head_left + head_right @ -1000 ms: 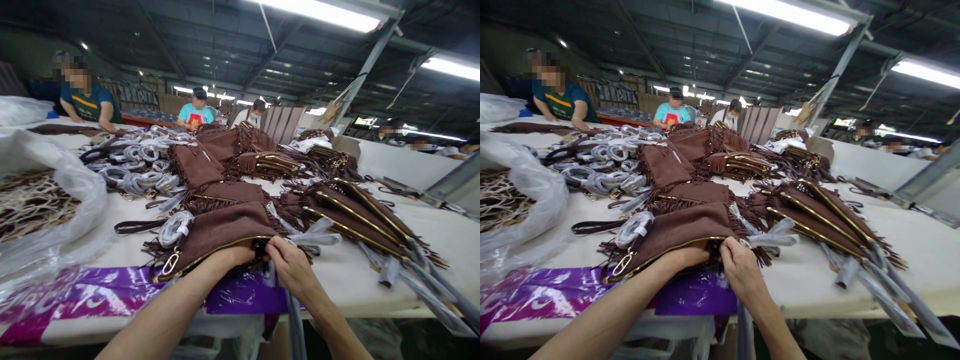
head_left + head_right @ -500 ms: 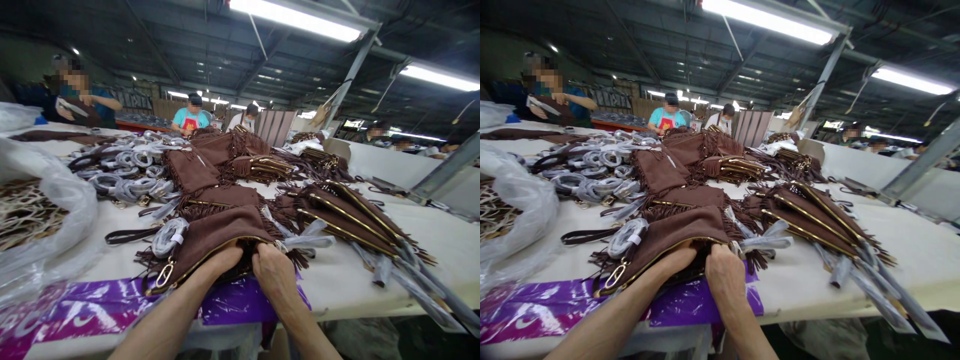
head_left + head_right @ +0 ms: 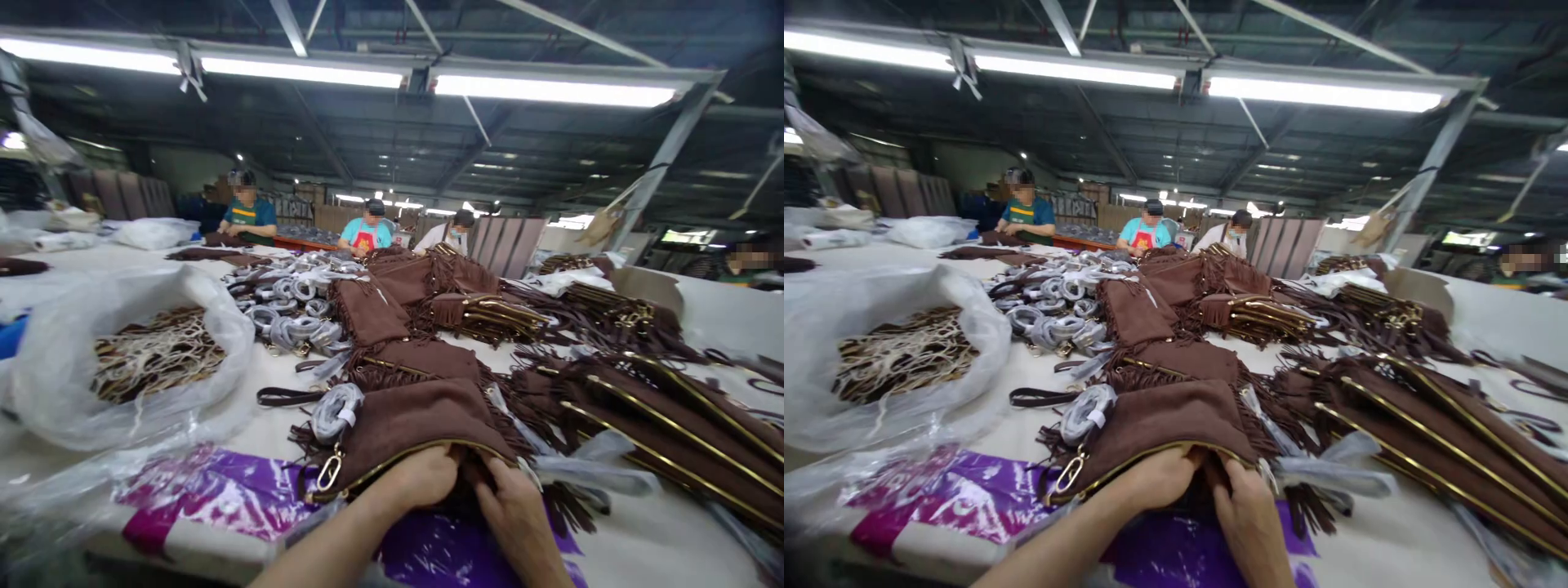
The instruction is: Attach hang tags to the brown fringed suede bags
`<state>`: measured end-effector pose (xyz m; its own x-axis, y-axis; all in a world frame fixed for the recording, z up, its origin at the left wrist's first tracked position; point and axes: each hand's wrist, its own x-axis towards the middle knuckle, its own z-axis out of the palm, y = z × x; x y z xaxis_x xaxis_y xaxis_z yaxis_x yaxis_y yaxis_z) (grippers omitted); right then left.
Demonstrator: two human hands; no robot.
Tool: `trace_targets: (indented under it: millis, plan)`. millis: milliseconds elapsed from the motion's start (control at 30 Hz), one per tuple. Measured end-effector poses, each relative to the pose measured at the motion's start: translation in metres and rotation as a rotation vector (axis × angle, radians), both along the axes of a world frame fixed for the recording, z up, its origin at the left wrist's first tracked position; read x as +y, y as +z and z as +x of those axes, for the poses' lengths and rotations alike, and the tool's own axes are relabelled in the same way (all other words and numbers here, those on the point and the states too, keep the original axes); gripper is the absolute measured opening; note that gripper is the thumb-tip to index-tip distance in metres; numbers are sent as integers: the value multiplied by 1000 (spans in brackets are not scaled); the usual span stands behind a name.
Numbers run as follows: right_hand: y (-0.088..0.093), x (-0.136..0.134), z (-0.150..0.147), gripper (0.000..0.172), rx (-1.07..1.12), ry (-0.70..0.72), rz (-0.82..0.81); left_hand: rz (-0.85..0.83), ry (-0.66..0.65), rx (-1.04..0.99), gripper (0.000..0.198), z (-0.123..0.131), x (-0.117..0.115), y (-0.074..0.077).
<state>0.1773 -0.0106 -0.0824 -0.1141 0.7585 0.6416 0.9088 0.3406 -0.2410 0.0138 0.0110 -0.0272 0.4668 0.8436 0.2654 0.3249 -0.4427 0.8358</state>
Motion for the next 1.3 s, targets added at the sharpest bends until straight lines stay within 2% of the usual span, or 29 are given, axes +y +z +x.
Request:
trace_targets:
  millis: [100, 167, 233, 300, 333, 400, 433, 500, 600, 667, 733, 800, 867, 900, 967, 1000, 1067, 1133, 1233, 1300]
  plan:
    - [-13, 2, 9, 29, 88, 89, 5, -142, -89, -32, 35, -4, -13, 10]
    - [-18, 1, 15, 27, 141, 105, -21, -194, -124, 31, 29, -14, -23, 23]
    - [-20, 1, 22, 25, 170, 121, -86, -176, -164, 140, 26, -36, -32, 41]
    - [-19, 3, 30, 24, 179, 159, -185, -149, -227, 184, 33, -72, -39, 60]
    - [-19, 3, 34, 24, 184, 178, -236, -98, -243, 212, 35, -93, -39, 68]
    - [-17, 5, 39, 26, 205, 206, -315, 204, -111, 325, 38, -133, -36, 75]
    - [-15, 6, 41, 27, 219, 207, -336, 310, -60, 412, 42, -151, -33, 74]
    - [-13, 7, 39, 29, 248, 202, -357, 438, -80, 575, 45, -176, -25, 61]
    - [-7, 4, 27, 30, 316, 220, -357, 549, -112, 683, 36, -187, -11, 30]
    - [-2, 0, 16, 27, 397, 223, -333, 570, -88, 672, 28, -184, -1, 14]
    - [4, -3, 7, 21, 487, 209, -306, 539, -19, 598, 23, -175, 10, 10]
    - [9, -5, 1, 16, 549, 218, -316, 450, 130, 436, 23, -161, 19, 23]
    - [14, -5, -1, 16, 577, 278, -360, 343, 279, 220, 28, -140, 22, 46]
    - [16, -5, -1, 20, 593, 310, -376, 300, 309, 130, 31, -127, 20, 59]
    - [22, -5, 0, 25, 648, 366, -392, 275, 268, 66, 32, -95, 13, 77]
    - [24, -6, 1, 27, 686, 390, -400, 292, 223, 107, 31, -77, 9, 80]
    - [30, -8, 1, 27, 769, 437, -432, 382, 176, 290, 22, -44, 2, 74]
    - [34, -11, 1, 26, 848, 486, -481, 444, 191, 464, 18, -18, 0, 55]
    - [39, -13, -1, 28, 952, 509, -532, 465, 232, 558, 20, -1, 3, 27]
    - [42, -13, -1, 29, 994, 511, -546, 493, 226, 561, 21, 0, 5, 19]
